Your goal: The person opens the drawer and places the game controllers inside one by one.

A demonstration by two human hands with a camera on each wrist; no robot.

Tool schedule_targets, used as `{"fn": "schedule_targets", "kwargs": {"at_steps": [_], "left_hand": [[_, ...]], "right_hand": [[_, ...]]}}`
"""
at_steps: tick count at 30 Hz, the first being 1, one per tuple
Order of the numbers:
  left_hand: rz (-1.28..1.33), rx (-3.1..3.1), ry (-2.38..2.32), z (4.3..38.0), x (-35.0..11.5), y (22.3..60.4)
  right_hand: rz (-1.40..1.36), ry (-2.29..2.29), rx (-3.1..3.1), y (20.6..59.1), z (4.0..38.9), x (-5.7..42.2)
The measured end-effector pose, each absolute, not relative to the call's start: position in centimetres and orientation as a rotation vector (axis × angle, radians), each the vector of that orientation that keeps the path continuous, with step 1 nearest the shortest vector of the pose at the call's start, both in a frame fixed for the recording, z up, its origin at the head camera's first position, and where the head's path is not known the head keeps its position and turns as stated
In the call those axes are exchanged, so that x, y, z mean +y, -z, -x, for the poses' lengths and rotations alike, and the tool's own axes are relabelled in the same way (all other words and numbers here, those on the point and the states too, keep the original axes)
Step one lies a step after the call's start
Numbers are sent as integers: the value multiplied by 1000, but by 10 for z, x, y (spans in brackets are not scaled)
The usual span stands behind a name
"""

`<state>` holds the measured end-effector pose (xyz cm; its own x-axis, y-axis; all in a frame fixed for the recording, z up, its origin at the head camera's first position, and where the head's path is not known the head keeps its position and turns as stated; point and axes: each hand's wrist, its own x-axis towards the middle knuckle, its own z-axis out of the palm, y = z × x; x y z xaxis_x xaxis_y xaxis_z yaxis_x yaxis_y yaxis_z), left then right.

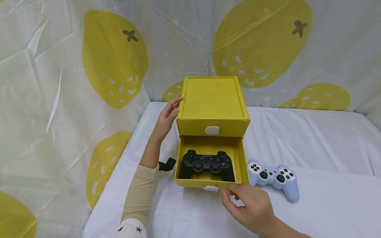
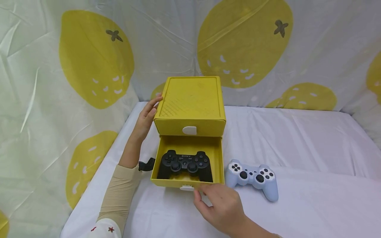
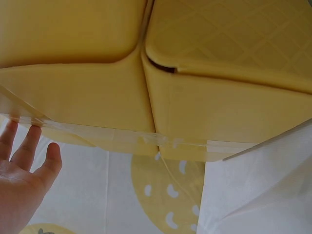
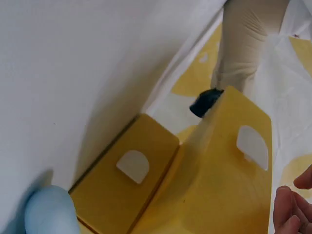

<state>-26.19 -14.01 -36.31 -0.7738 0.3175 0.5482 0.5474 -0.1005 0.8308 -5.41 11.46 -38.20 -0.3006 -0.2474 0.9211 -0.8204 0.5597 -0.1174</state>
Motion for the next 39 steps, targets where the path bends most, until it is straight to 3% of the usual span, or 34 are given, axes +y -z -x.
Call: {"fn": "schedule_targets", "kwargs": {"at_steps": [13, 39], "left_hand": [[976, -1970, 1986, 262, -141, 364], [958, -1981, 1982, 262, -141, 364]], "right_hand": [[-901, -682, -1945, 411, 54, 112], [-884, -788, -2059, 412, 61, 109]]}}
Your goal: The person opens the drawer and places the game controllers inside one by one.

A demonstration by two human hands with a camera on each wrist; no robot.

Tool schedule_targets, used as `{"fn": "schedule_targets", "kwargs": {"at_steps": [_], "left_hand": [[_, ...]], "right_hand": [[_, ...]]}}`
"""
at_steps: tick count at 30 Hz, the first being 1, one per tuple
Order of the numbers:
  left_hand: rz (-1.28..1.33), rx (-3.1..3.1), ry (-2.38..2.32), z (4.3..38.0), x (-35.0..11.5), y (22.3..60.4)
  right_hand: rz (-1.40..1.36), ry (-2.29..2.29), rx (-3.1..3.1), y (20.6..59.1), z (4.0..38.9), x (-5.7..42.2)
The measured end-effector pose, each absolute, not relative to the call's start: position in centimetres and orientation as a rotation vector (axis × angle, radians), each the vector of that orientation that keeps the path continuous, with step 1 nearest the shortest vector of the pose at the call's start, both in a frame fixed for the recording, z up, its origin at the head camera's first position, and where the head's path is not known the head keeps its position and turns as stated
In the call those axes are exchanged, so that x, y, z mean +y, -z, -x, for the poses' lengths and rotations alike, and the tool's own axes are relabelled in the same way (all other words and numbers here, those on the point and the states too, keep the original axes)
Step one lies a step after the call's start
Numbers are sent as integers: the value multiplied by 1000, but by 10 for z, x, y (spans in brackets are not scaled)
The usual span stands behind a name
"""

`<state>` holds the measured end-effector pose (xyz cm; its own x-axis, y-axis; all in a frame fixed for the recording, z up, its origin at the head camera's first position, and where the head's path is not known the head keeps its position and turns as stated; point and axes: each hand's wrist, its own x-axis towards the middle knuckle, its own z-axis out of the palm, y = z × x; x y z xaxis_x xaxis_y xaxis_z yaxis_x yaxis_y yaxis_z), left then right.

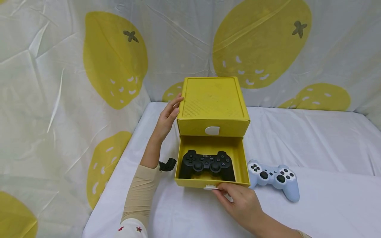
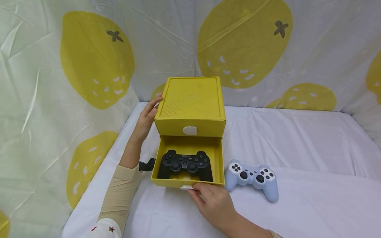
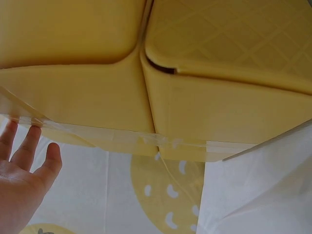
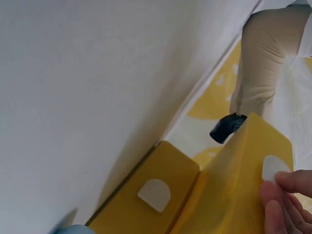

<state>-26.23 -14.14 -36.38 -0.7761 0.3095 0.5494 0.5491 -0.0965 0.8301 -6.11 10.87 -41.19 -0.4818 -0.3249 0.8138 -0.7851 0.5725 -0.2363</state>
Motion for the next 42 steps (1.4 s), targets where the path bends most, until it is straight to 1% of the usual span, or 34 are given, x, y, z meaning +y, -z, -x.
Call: {"fn": "schedule_targets", "kwargs": {"at_steps": [17, 42], "left_hand": [[968, -1978, 2023, 261, -139, 363], [971, -1985, 2006, 259, -139, 362]], "right_hand": [[-842, -792, -2095, 406, 70, 110], [-864, -819, -2083, 405, 93, 111]]}}
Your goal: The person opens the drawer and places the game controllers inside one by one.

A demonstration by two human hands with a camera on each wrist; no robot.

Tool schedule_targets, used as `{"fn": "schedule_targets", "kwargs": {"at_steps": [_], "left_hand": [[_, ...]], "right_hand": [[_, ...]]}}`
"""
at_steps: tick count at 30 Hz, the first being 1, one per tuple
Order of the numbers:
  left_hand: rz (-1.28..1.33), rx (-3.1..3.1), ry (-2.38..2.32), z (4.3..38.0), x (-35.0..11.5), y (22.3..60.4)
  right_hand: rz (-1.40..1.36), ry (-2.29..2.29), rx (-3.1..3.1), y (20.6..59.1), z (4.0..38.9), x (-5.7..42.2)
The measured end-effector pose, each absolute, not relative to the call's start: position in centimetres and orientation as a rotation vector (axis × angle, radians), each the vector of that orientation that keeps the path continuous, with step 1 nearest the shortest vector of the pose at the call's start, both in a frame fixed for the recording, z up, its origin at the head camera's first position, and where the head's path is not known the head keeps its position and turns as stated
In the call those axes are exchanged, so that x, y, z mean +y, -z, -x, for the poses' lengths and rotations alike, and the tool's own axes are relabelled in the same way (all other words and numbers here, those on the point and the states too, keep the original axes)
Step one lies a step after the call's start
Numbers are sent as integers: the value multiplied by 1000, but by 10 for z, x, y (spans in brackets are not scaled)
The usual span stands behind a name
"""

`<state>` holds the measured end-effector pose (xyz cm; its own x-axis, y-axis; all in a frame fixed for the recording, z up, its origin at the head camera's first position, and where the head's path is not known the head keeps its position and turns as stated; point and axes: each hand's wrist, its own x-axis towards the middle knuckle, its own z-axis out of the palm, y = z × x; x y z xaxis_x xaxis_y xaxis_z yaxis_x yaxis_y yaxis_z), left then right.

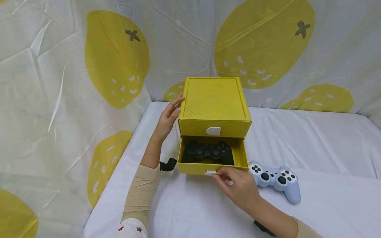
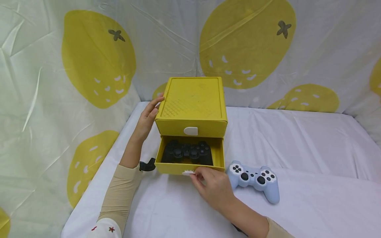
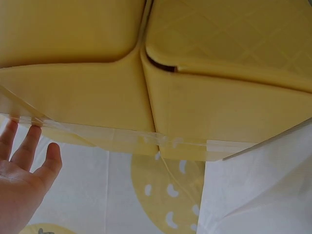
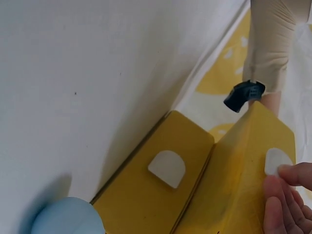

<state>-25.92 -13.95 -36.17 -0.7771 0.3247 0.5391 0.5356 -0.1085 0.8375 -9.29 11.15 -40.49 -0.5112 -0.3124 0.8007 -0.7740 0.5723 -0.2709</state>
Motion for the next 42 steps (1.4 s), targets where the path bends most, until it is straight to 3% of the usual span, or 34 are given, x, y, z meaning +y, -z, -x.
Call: {"fn": "schedule_targets", "kwargs": {"at_steps": [42], "left_hand": [[966, -1987, 2011, 261, -140, 363]], "right_hand": [[-826, -838, -2104, 405, 128, 111]]}}
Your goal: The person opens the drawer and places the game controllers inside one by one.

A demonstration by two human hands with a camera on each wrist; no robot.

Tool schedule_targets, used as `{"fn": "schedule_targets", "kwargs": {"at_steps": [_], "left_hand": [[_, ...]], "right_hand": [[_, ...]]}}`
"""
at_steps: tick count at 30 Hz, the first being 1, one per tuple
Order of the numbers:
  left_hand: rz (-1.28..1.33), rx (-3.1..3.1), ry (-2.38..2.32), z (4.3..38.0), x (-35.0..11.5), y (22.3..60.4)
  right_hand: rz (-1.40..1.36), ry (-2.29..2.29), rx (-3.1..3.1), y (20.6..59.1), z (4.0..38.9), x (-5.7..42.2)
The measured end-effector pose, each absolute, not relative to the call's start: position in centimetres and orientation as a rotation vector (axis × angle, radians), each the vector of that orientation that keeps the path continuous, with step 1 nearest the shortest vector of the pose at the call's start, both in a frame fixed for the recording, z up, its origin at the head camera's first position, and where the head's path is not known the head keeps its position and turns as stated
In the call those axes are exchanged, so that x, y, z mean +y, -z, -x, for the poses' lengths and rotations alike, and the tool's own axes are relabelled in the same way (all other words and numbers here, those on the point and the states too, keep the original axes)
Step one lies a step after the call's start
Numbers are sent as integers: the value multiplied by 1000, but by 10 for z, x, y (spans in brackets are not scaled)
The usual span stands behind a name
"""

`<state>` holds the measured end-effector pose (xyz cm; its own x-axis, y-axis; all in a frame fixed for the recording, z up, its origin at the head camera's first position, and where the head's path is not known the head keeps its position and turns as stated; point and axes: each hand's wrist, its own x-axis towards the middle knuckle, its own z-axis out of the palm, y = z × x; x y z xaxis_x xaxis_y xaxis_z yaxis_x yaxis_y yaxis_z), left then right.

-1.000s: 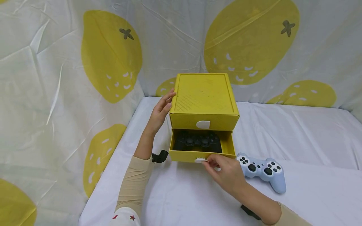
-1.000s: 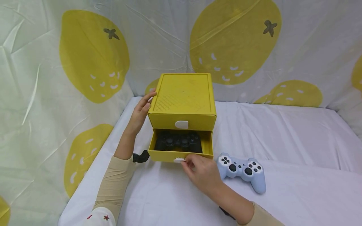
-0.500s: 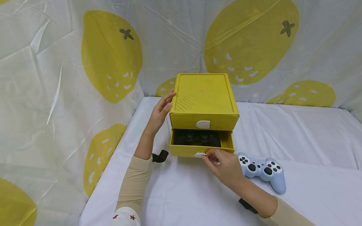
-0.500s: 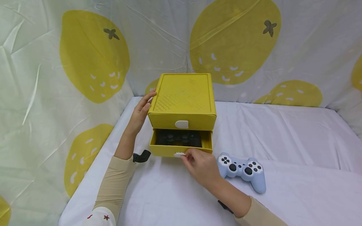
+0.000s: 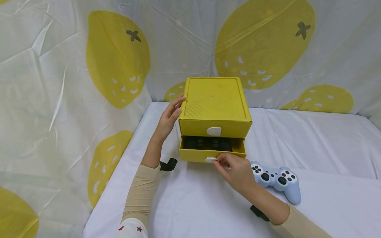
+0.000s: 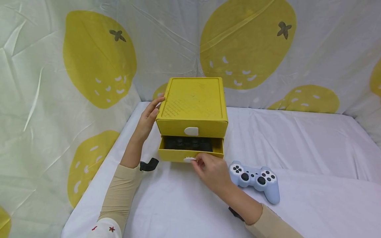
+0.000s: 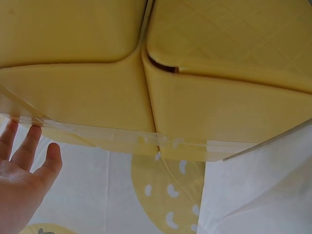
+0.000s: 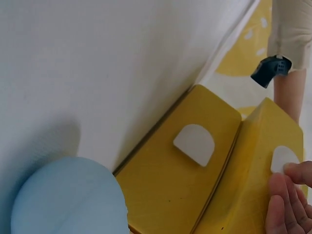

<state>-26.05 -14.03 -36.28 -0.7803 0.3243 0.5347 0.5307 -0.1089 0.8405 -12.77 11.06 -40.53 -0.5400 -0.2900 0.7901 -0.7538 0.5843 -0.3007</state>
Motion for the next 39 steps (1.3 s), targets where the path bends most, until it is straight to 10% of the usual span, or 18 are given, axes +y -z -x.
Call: {"fn": "schedule_targets", "kwargs": {"at_steps": [39], "left_hand": [[956, -1978, 2009, 259, -139, 362]], "right_hand": [[-774, -811, -2152, 406, 151, 111]]}}
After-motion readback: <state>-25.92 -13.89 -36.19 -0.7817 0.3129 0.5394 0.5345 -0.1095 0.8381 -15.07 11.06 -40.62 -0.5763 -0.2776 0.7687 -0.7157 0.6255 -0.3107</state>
